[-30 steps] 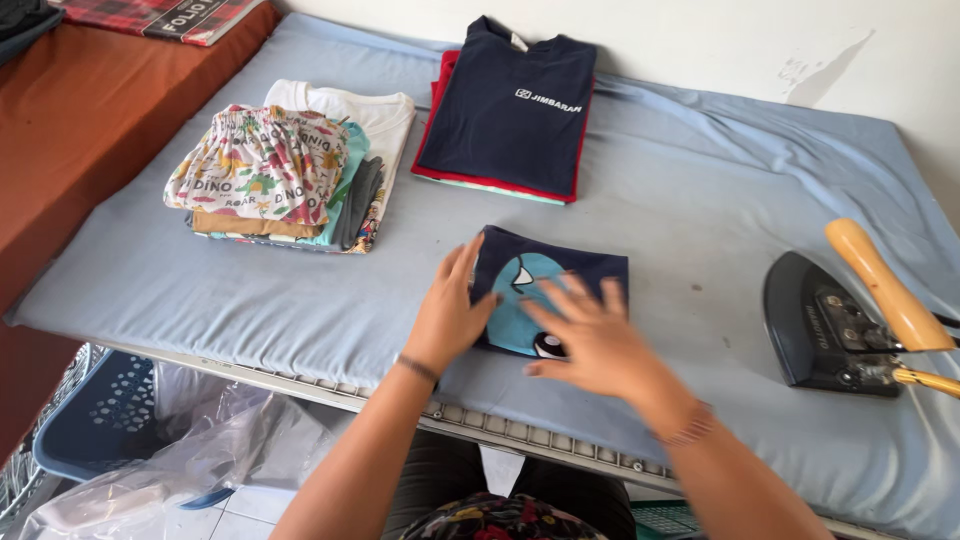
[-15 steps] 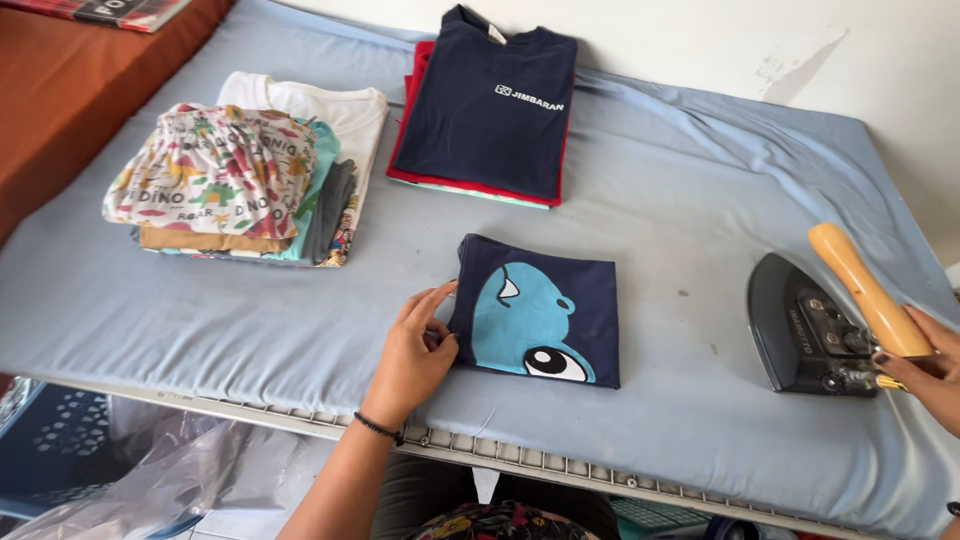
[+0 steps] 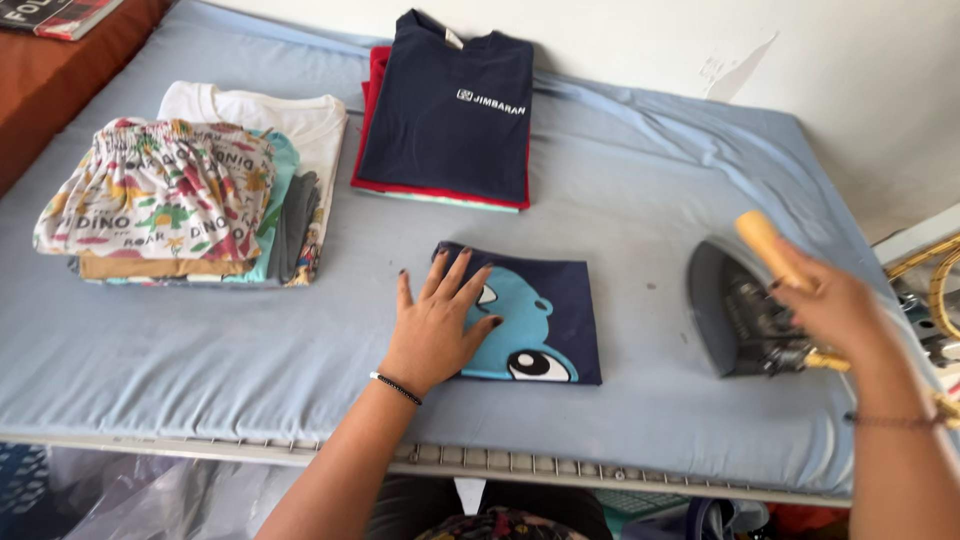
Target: The person irons a dark blue t-shirt on a padded ironing board. They smooth the fabric, use a steam iron to press the garment, and fold it neatly. The person then places the finished shirt onto a stack of other folded clothes.
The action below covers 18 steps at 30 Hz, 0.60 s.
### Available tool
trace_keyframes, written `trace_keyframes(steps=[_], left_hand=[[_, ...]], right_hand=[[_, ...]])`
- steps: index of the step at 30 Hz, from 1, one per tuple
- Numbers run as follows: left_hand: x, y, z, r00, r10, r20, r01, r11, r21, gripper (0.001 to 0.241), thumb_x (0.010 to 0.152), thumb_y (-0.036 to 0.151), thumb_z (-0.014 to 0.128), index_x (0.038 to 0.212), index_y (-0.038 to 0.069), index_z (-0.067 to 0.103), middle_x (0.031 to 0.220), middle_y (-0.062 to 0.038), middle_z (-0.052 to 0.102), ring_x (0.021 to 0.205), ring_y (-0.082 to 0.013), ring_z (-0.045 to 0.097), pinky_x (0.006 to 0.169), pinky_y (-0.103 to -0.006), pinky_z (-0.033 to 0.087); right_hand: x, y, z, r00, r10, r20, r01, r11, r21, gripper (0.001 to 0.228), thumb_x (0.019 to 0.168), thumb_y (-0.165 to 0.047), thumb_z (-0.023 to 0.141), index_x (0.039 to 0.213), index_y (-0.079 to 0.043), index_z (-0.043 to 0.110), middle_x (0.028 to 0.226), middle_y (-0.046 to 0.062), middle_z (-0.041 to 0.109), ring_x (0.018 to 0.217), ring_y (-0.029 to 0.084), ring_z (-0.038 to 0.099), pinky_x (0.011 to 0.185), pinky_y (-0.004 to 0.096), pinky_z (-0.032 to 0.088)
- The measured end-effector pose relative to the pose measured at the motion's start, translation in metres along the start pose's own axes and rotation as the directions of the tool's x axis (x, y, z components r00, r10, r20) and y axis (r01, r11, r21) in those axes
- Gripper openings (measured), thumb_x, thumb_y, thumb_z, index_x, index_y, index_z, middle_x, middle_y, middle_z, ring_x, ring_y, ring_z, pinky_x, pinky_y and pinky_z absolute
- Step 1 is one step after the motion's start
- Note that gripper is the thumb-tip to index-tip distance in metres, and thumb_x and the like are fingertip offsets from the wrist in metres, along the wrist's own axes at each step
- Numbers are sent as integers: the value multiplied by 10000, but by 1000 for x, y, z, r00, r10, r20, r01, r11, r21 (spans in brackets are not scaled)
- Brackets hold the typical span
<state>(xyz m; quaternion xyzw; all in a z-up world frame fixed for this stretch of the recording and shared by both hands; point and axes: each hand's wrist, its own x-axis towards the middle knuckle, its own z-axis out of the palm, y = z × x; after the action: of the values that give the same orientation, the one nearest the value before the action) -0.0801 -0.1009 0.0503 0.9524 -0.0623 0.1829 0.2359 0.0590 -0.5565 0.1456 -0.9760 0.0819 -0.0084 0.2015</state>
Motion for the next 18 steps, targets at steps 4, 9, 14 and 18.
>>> trace_keyframes(steps=[4,9,14,18], left_hand=[[2,-17,10,997,-49,64,48,999,20,625,928,442,625,1469,159,493,1587,-130,372,1502,-363,256,1155,-693,129],[-4,-28,18,994,-80,73,81,997,-14,680,886,423,640,1480,138,473,1605,-142,344,1497,-378,254,1192,-602,125],[-5,-28,20,994,-88,60,88,996,-7,745,880,440,643,1495,80,428,1602,-178,326,1491,-384,249,1187,-583,130],[-5,-29,22,994,-93,55,92,996,14,778,880,452,638,1506,59,395,1608,-181,319,1498,-378,244,1193,-572,129]], right_hand=[[-54,-38,2,996,-91,-10,92,996,14,639,887,-269,765,1461,-485,582,732,93,717,575,148,603,581,329,500],[-102,-82,19,991,-97,90,99,995,-22,559,883,-274,805,1389,-449,647,725,70,733,566,157,502,565,389,462],[-131,-122,39,800,-599,36,600,799,-34,470,853,-274,760,1303,-356,652,806,25,729,625,163,650,605,332,529],[-136,-143,42,860,-488,152,510,838,-195,643,885,-297,729,1477,-471,547,758,32,700,642,233,666,636,382,540]])
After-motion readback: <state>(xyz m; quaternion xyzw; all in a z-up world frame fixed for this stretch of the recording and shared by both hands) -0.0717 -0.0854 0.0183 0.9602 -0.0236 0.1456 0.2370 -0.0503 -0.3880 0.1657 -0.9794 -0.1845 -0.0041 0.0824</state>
